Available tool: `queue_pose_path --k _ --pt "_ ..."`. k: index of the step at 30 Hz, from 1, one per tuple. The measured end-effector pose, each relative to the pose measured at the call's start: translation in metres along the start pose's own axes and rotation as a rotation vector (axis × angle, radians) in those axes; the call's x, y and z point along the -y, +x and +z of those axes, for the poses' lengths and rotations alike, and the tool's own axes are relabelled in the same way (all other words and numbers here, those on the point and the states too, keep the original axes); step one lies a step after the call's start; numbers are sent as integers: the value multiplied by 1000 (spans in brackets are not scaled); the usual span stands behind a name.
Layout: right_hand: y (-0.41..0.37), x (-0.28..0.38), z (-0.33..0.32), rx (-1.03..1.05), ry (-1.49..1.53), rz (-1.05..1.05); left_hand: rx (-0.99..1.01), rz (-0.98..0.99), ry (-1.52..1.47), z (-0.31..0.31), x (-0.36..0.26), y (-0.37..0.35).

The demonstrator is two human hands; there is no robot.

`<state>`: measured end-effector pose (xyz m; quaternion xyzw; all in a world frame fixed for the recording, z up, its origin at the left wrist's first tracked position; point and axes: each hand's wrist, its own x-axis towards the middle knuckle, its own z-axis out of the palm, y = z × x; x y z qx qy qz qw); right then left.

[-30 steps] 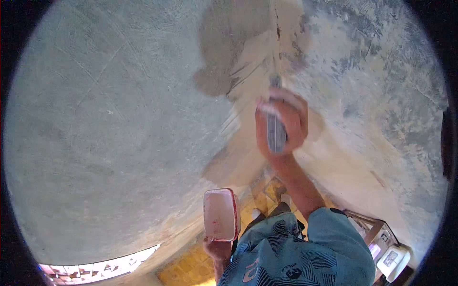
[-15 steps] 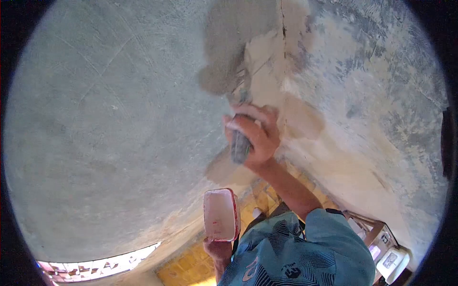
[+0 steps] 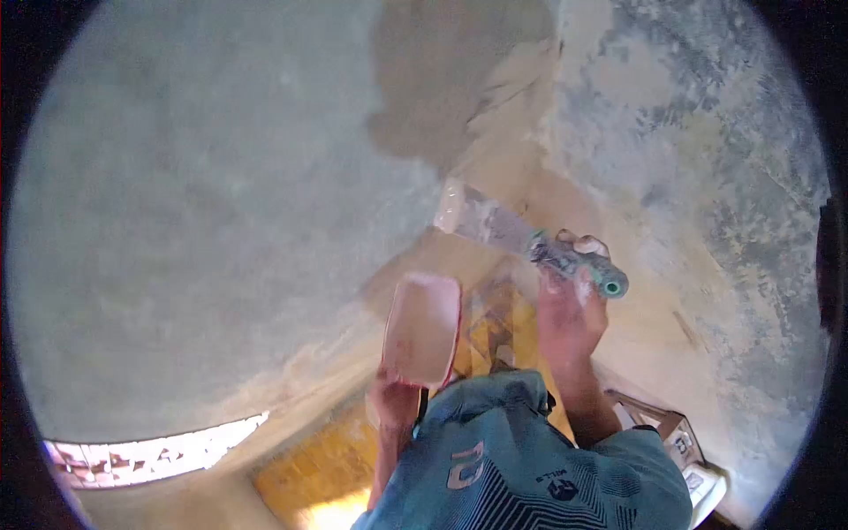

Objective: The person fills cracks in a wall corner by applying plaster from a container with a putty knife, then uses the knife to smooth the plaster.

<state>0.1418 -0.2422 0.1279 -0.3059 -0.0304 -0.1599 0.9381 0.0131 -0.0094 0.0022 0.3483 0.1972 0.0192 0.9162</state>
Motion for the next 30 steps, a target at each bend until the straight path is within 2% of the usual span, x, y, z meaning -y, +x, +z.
queue_pose_path --k 1,4,6,8,11,15,22,28,30 --pt "-4 5 -7 6 3 56 25 -14 -6 4 -1 5" --pt "-22 23 -39 153 -292 21 70 -42 28 40 -20 20" --pt "-25 40 -50 415 -607 -130 89 -2 72 65 -29 24" --pt "-22 59 -33 717 -909 -325 184 -28 116 79 -38 31" --pt "-26 75 -15 1017 -1007 -386 207 -18 171 91 -44 35" --pt "-23 96 -3 1320 -1150 -460 238 -14 254 101 -47 37" --pt "-15 124 0 1371 -1199 -418 218 25 271 105 -42 35" --pt "-5 132 -4 1322 -1158 -378 185 34 250 108 -40 31" --pt "-1 131 -10 1226 -1090 -367 187 41 240 109 -37 29"
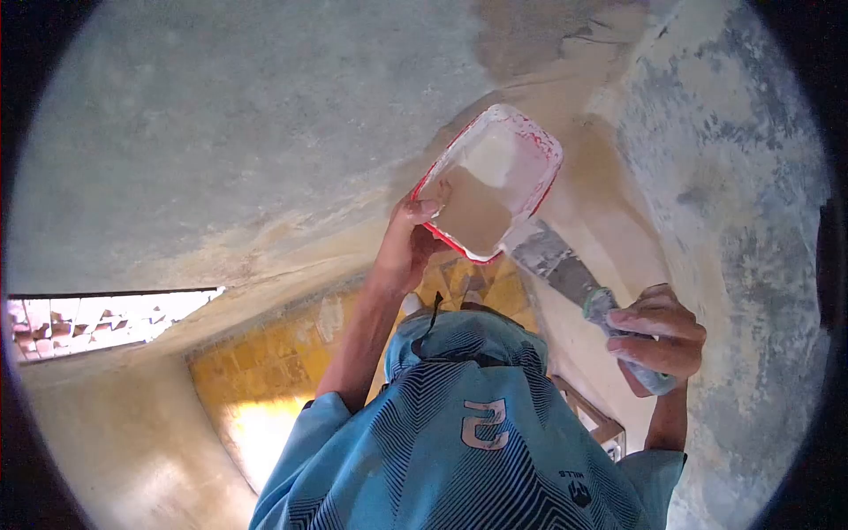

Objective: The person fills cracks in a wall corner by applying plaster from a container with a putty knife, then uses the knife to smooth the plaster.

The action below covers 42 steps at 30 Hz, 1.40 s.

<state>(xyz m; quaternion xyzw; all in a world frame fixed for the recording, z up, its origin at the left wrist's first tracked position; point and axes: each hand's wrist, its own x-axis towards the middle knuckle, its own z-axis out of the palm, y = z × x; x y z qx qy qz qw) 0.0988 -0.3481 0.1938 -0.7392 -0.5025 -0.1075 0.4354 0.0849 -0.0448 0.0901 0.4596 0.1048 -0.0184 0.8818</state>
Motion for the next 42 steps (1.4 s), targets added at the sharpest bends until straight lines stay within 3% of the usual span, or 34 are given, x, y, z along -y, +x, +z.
queue_pose_path --k 5,9,10,13,17,20,23,26,29,34,42 --pt "-12 -17 -3 -199 40 87 -43 7 18 2 3 0" --pt "-13 -36 -3 -230 59 92 -33 -9 28 1 6 -1" --pt "-15 -43 -3 -194 122 94 -17 -1 21 2 6 0" --pt "-4 -34 7 -422 422 384 -14 18 30 5 8 0" --pt "-14 -49 13 -518 700 506 -90 46 91 9 8 0" --pt "-17 -57 0 -369 581 425 -93 25 61 5 11 0" --pt "0 -48 -13 -155 131 207 -52 6 65 1 6 2" --pt "31 -29 -14 31 -73 19 -26 -10 7 3 -3 1" --pt "36 -25 -8 24 -2 -46 40 13 -5 -4 -6 3" --pt "32 -19 -14 125 -126 -66 40 34 -37 -9 -8 6" --pt "22 -24 -25 66 -38 -73 48 45 -43 -13 -6 8"
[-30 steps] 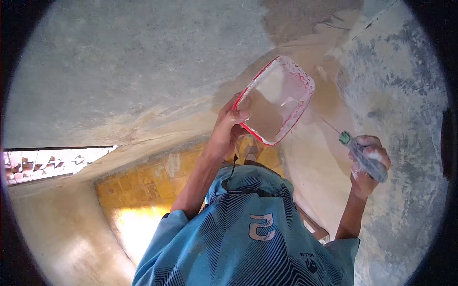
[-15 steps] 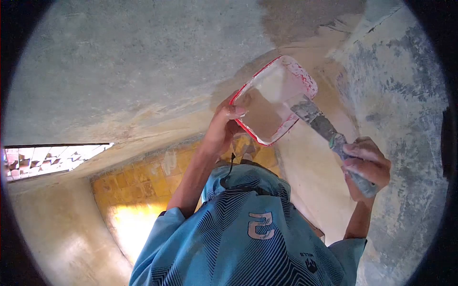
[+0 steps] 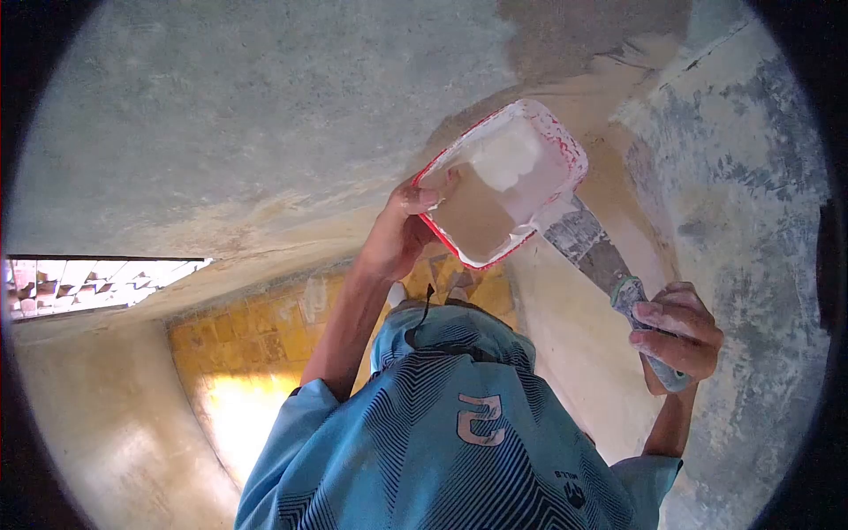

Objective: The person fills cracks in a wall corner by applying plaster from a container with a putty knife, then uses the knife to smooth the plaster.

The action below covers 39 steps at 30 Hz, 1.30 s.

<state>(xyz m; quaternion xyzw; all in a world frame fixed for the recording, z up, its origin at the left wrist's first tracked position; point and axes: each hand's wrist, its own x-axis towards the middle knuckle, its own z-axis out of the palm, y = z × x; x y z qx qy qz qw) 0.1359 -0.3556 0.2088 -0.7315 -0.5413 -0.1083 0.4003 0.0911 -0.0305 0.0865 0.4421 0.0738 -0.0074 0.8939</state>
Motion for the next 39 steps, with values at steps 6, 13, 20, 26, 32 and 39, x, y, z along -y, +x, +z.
queue_pose_path --k 6,13,20,26,32,39 --pt "-11 -4 -8 -9 -4 -16 -64 -3 -6 13 -7 -3" --pt "-37 -18 15 -623 711 491 -56 -13 94 16 3 0" --pt "-41 -48 49 -976 978 842 -78 11 122 21 4 -2" --pt "-52 -44 53 -955 805 892 -61 33 148 17 9 0" --pt "-58 -33 36 -953 581 883 -84 -13 157 15 9 2" --pt "-18 -37 -25 -907 274 705 -3 72 212 10 14 8"
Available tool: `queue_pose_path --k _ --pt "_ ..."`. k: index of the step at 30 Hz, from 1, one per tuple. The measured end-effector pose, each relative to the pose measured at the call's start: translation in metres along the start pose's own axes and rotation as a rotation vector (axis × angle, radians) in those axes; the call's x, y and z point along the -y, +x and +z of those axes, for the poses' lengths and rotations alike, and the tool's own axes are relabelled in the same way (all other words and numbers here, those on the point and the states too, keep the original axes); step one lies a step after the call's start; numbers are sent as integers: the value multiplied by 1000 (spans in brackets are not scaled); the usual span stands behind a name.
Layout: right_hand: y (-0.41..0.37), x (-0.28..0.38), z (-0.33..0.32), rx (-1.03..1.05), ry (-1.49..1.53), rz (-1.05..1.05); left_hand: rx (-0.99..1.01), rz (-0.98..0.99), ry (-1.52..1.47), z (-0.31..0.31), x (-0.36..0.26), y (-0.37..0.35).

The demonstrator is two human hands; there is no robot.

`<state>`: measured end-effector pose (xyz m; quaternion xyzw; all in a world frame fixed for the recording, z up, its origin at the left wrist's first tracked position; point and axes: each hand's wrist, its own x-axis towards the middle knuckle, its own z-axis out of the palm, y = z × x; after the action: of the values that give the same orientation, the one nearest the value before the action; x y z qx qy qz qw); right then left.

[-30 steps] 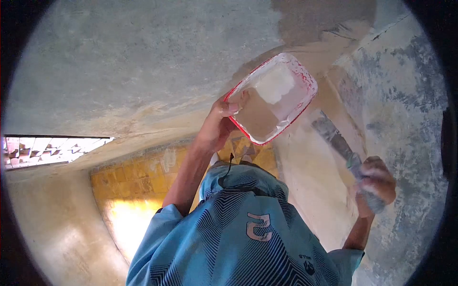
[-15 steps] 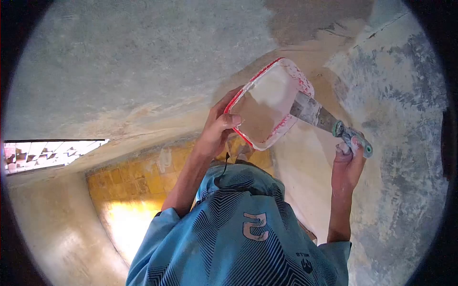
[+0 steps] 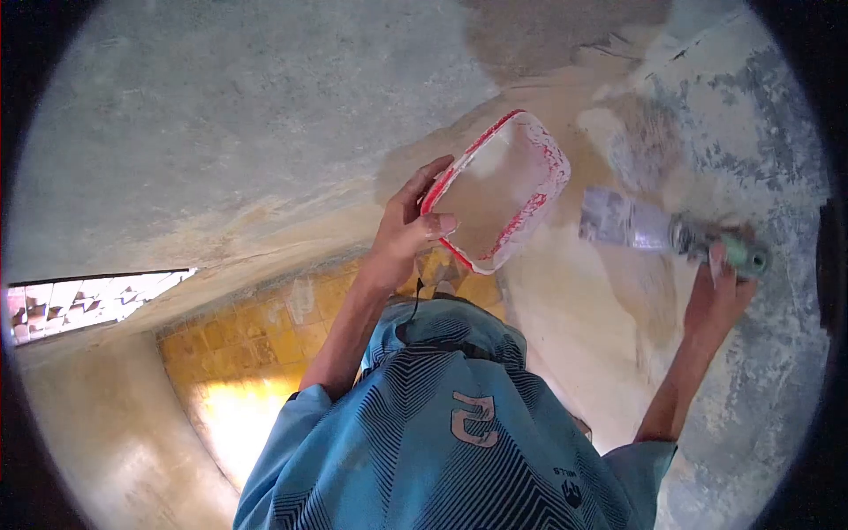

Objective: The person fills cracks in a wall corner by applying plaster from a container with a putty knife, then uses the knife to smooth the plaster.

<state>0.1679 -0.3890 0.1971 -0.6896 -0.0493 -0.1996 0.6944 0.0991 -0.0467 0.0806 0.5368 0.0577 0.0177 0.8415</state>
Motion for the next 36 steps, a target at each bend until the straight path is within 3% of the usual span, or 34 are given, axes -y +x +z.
queue_pose_path --k 2,4,7,10,13,16,19,25,28,30,36 --pt "7 33 43 147 -428 -141 29 -12 -31 0 2 0" --pt "13 57 81 526 -475 -225 38 15 34 3 3 -2" --pt "23 69 114 928 -668 -189 51 10 104 4 5 -4" --pt "21 69 149 1241 -960 -476 47 13 116 7 7 -6" --pt "12 65 173 1488 -1016 -475 28 14 140 6 12 -6" --pt "1 44 177 1475 -874 -767 25 -27 137 3 14 -6" --pt "-7 49 203 1662 -976 -589 20 -43 154 1 15 -8" --pt "-12 41 226 1791 -1028 -436 66 -12 117 -5 11 -8" --pt "-17 31 221 1708 -912 -523 46 80 161 -7 18 -8" --pt "-18 35 227 1713 -974 -472 15 109 165 -6 18 -9" --pt "-18 40 236 1729 -946 -384 -27 24 143 -8 22 -11"
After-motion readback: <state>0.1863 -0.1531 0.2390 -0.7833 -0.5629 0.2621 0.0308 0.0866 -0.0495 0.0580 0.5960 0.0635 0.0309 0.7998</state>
